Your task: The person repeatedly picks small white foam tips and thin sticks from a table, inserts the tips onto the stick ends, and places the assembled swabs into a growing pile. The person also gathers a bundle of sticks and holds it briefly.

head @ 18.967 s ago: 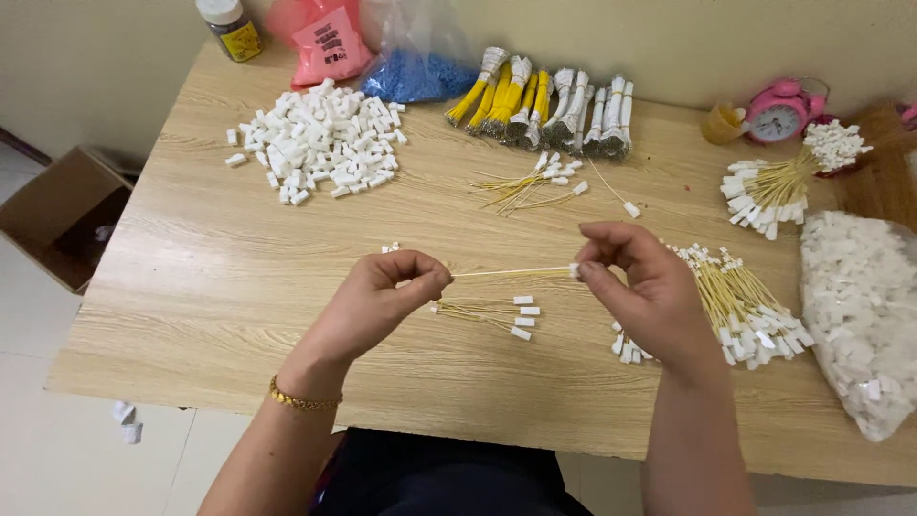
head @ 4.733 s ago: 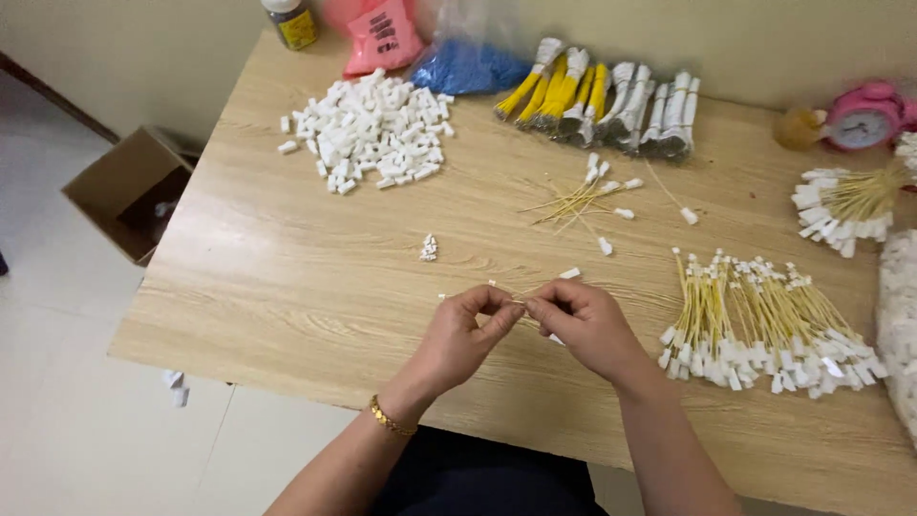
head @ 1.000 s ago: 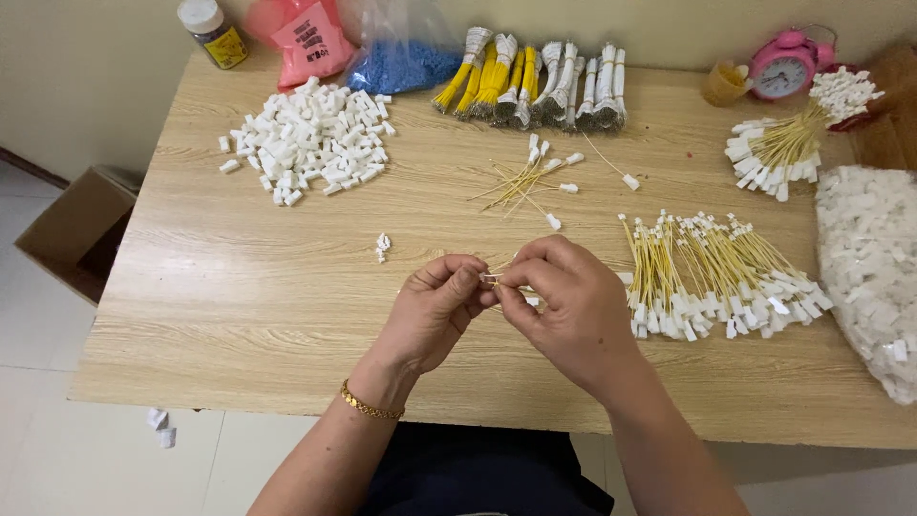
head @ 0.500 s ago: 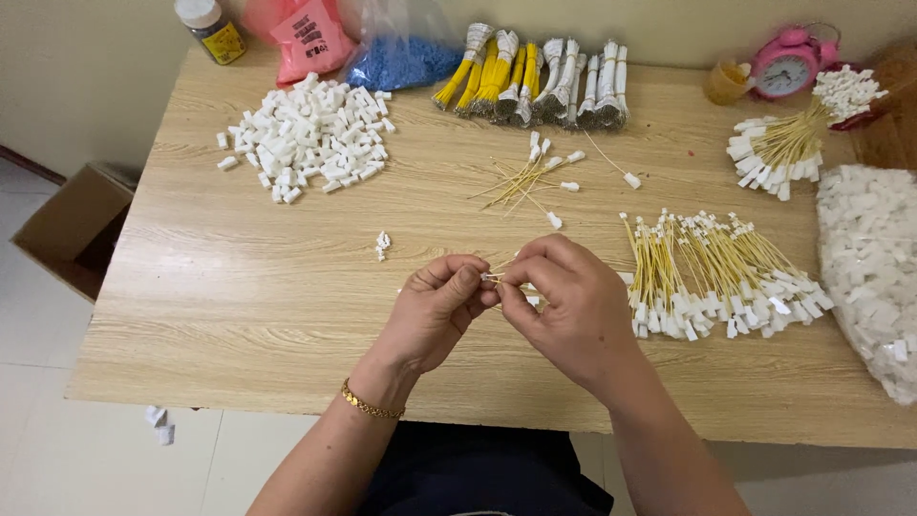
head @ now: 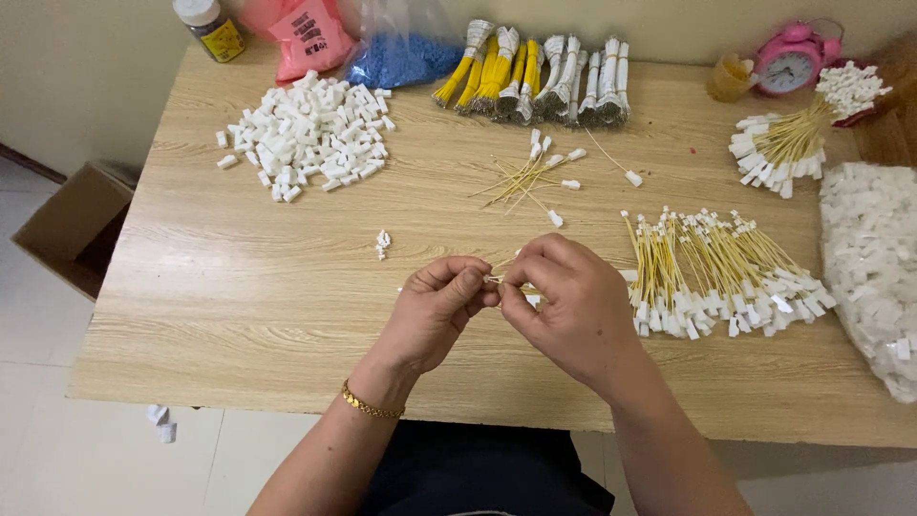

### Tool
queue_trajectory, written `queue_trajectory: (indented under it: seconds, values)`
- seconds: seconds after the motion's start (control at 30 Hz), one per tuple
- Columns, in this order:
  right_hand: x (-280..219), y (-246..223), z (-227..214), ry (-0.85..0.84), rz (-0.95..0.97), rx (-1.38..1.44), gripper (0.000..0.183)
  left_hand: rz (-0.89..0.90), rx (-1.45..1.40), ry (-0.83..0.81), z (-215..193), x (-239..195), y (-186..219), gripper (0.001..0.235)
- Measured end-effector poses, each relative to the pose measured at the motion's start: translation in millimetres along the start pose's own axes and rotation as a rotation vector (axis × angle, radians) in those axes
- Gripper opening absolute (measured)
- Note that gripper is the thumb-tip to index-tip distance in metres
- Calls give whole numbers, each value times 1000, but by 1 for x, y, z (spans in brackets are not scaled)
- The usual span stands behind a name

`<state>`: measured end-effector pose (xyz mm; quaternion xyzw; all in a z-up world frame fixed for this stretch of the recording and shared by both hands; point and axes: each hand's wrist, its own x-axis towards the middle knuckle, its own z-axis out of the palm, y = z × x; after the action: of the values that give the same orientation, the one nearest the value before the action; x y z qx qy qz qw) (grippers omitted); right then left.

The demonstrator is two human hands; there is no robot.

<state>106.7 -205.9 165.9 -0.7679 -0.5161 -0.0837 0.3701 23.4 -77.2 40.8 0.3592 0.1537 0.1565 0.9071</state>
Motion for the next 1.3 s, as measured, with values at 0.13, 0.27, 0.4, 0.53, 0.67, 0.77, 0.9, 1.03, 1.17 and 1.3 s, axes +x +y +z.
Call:
queue_trajectory:
  seconds: [0.13,0.27,0.4,0.53,0.67,0.77,0.9,1.03,1.17,1.3]
  values:
    - [-3,5,2,1,-5,-30,17,5,2,3,0,0,-2,17]
    - [-5,7,3,-24,15,-60,16,74,127,10,3,-1,0,16]
    - [-6,16,6,-79,17,7,13,147,371,12,5,1,3,14]
    - [-24,36,33,-62,119,-16,8,166,484,11,7,4,4,13]
    - [-35,70,59,-184,298,60,9,125,636,108,-15,21,-14,13]
    - [-41,121,79,-258,468,133,13,108,792,168,-48,36,-26,14]
    - [-37,167,81,-227,685,-120,17,25,1116,288,-51,29,-10,14]
    - [-27,203,89,-248,659,-276,29,87,1248,293,-62,30,-18,12]
    - [-29,234,111,-271,583,-314,30,295,1342,251,-58,33,-13,13]
    - [-29,215,105,-211,546,-357,19,414,1365,254,-48,30,-2,15]
